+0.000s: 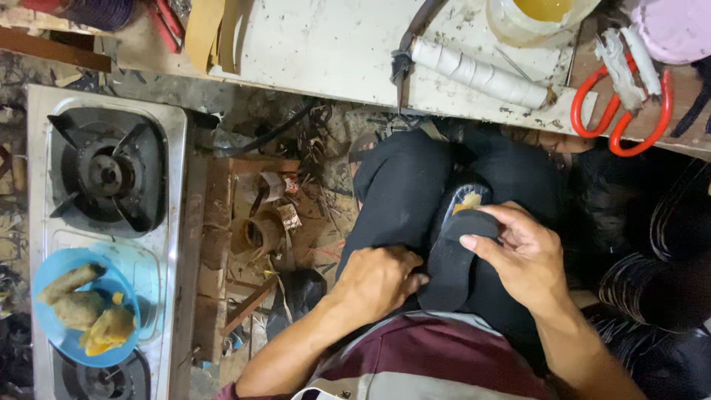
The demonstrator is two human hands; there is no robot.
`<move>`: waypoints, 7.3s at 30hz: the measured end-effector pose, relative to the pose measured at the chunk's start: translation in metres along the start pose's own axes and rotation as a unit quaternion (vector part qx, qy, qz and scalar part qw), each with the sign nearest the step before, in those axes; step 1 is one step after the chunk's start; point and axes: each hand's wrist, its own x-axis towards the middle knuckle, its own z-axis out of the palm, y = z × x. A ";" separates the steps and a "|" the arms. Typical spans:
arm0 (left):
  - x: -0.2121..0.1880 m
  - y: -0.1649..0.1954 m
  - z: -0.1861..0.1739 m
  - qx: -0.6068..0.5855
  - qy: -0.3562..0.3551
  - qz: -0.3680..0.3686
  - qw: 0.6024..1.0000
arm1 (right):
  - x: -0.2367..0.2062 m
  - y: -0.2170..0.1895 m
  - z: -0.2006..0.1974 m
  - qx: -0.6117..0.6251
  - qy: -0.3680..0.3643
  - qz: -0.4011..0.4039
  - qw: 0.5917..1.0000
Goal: The person sits in a cluttered shoe workshop holding a black shoe on a wooden last on their lap. They use a hammer to tap and press the sole and upper, press the sole edge by hand around the last, work the shoe over, and finally place the finished shoe on a shelf rack with other completed shoes.
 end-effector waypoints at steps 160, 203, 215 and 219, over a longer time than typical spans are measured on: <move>-0.120 -0.074 0.094 -0.302 0.249 0.108 0.914 | -0.089 -0.032 0.045 -0.442 -0.122 -0.280 0.843; -0.036 -0.018 0.032 0.041 -0.119 0.195 0.973 | -0.096 0.010 0.013 -0.387 -0.089 -0.318 0.861; -0.045 -0.012 0.039 0.105 -0.034 0.211 0.971 | -0.072 0.004 0.017 -0.334 -0.097 -0.380 0.857; -0.044 -0.015 0.039 0.101 -0.044 0.208 0.972 | -0.065 0.004 0.018 -0.326 -0.099 -0.308 0.888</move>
